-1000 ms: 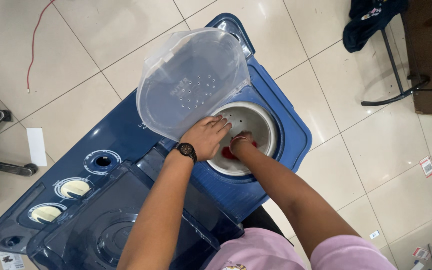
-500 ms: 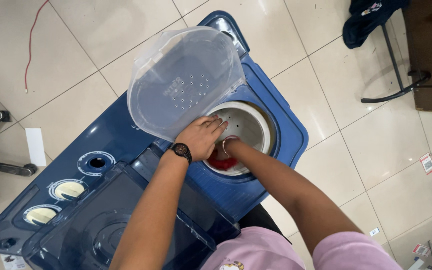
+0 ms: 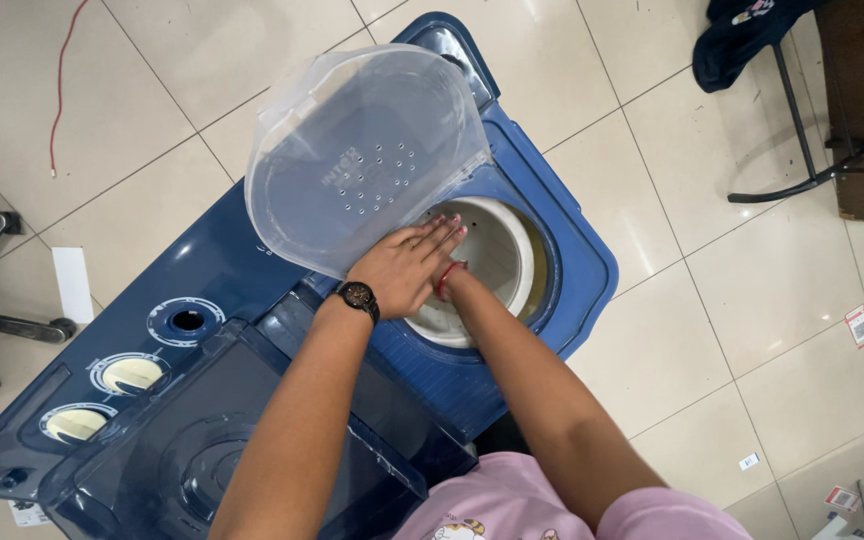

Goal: The person wipes the exterior and top surfaces of a portable twin-tub washing machine with a red cloth. They open the spin-dryer lid and wipe the inner drum and lid interior, then close the lid and continue wiping the top control panel.

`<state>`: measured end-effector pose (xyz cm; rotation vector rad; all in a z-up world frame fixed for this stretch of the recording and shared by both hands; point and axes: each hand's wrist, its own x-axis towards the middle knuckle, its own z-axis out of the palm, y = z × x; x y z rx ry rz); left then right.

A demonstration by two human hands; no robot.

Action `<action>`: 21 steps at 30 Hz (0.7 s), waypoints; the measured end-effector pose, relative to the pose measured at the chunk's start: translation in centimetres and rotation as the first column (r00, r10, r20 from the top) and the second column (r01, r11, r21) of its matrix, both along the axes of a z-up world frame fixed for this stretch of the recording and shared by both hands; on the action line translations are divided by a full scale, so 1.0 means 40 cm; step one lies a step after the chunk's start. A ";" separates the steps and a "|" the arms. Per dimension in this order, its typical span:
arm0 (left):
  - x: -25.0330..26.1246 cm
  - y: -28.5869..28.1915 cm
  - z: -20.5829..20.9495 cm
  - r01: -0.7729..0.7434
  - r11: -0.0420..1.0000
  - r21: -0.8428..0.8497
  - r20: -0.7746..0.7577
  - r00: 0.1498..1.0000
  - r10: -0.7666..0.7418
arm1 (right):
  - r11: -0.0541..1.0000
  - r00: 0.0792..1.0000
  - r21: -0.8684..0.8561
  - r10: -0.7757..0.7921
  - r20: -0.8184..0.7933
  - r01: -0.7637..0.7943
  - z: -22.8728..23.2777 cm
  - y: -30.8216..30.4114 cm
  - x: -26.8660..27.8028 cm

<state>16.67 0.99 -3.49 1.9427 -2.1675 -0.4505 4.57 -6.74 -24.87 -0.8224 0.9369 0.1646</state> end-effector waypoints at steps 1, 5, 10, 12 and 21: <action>-0.005 0.005 0.007 0.002 1.000 0.011 0.012 1.000 -0.002 | 0.925 0.925 0.085 -0.376 0.062 0.370 0.008 -0.028 -0.007; 0.005 -0.017 0.022 0.025 0.998 0.049 0.021 0.999 -0.026 | 0.509 0.505 0.159 -0.861 0.064 0.846 0.049 -0.091 -0.023; -0.002 -0.019 0.036 0.018 0.994 0.103 -0.004 1.000 -0.018 | 0.955 0.970 0.170 -0.243 -0.019 0.243 0.115 -0.006 0.011; -0.001 -0.014 0.037 0.016 0.995 0.103 -0.028 1.000 -0.013 | 0.915 0.918 -0.130 0.392 0.060 -0.383 0.144 0.006 -0.010; -0.007 0.005 0.001 0.021 1.000 0.008 0.122 0.992 -0.021 | -0.609 -0.480 -0.192 0.750 -0.456 -0.769 0.311 -0.197 -0.120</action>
